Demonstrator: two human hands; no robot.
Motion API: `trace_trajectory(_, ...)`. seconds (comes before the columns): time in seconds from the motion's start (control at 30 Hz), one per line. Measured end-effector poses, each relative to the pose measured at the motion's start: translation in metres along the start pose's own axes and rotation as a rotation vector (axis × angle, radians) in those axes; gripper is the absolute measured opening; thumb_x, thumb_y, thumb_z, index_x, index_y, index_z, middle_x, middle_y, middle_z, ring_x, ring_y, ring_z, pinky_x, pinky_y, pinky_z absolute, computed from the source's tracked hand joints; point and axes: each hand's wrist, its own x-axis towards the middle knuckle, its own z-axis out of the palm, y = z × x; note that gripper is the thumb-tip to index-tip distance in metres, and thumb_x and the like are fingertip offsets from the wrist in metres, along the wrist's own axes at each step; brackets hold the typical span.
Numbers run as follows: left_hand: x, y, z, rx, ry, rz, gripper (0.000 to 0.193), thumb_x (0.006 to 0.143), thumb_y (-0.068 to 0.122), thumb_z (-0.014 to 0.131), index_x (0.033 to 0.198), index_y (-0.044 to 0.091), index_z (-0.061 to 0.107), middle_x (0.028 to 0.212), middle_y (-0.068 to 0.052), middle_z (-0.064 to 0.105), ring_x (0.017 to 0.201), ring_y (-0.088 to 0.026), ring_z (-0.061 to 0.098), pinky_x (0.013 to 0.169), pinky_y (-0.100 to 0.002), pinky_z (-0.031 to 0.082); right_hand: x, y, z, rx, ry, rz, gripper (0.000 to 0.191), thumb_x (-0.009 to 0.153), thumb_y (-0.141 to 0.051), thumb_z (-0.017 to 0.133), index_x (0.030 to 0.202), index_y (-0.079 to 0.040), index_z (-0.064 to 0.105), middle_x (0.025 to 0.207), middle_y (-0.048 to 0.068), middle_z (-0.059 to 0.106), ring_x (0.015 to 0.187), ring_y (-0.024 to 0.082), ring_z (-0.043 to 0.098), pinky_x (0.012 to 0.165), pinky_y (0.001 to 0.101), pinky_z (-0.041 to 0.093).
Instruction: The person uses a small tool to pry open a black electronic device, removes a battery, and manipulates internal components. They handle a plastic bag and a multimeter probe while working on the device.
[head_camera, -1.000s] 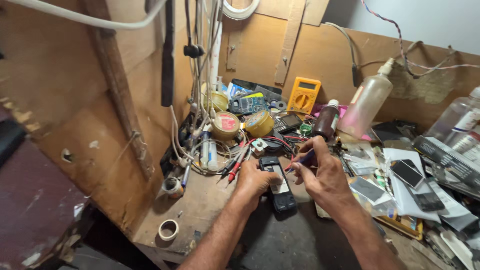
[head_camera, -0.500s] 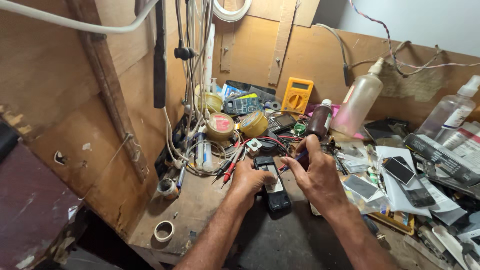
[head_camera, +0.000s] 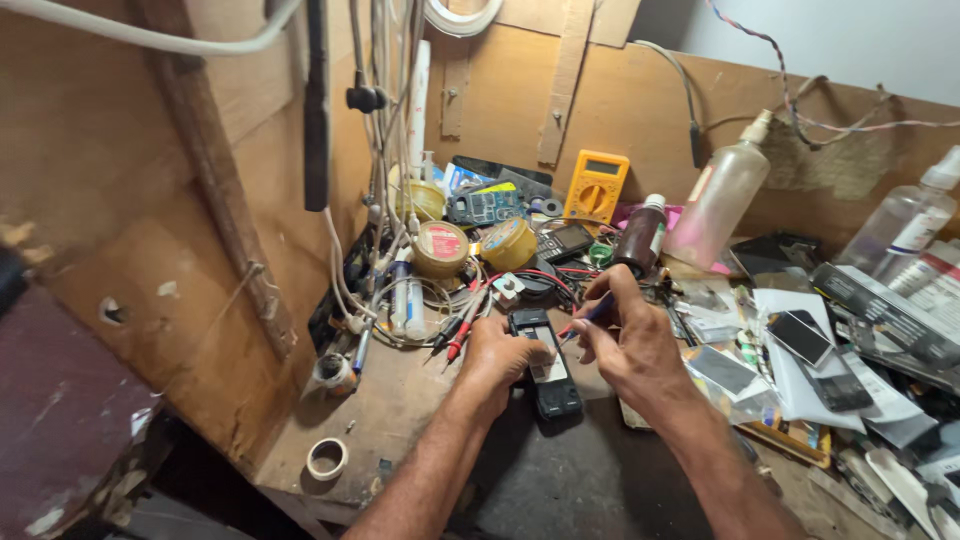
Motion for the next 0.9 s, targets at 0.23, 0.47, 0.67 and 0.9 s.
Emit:
trace_trajectory(0.23,0.0029,-0.0017,-0.0008,0.057,0.038,-0.054,0.023,0.066,-0.005,0.077,0.087,0.002,0.073,0.076,-0.008,0.074,0.064,-0.019,0.07,0.056,-0.034,0.056,-0.0006,0.0043,0.0001,-0.138,0.081,-0.047,0.03,0.089,-0.009,0.076,0.104,-0.005,0.049,0.071,0.009,0.069,0.056,0.015,0.069,0.05,0.0315,0.054)
trace_trajectory(0.47,0.005,-0.0042,-0.0001,0.021,0.002,-0.047,0.022,0.065,-0.003,0.078,0.086,0.003,0.074,0.076,-0.008,0.074,0.064,-0.019,0.071,0.056,-0.034,0.058,0.0008,0.01,0.0009,-0.157,0.107,-0.092,0.03,0.089,-0.009,0.077,0.103,-0.005,0.051,0.071,0.008,0.068,0.058,0.016,0.068,0.05,0.0332,0.055)
trace_trajectory(0.67,0.0051,-0.0027,-0.0033,0.06,0.01,-0.029,0.024,0.066,-0.004,0.078,0.089,0.001,0.073,0.076,-0.009,0.073,0.063,-0.019,0.069,0.054,-0.034,0.054,0.0027,0.0068,0.0003,-0.005,0.008,-0.019,0.029,0.088,-0.009,0.072,0.104,-0.007,0.049,0.075,0.003,0.07,0.061,0.012,0.072,0.051,0.0297,0.059)
trace_trajectory(0.9,0.0,0.0002,-0.0014,0.013,0.014,-0.021,0.029,0.064,-0.006,0.075,0.089,0.008,0.074,0.077,-0.006,0.075,0.065,-0.017,0.071,0.057,-0.034,0.056,0.0016,0.0031,0.004,-0.243,0.126,-0.21,0.034,0.088,-0.009,0.081,0.1,-0.004,0.049,0.067,0.007,0.063,0.057,0.017,0.064,0.051,0.0339,0.051)
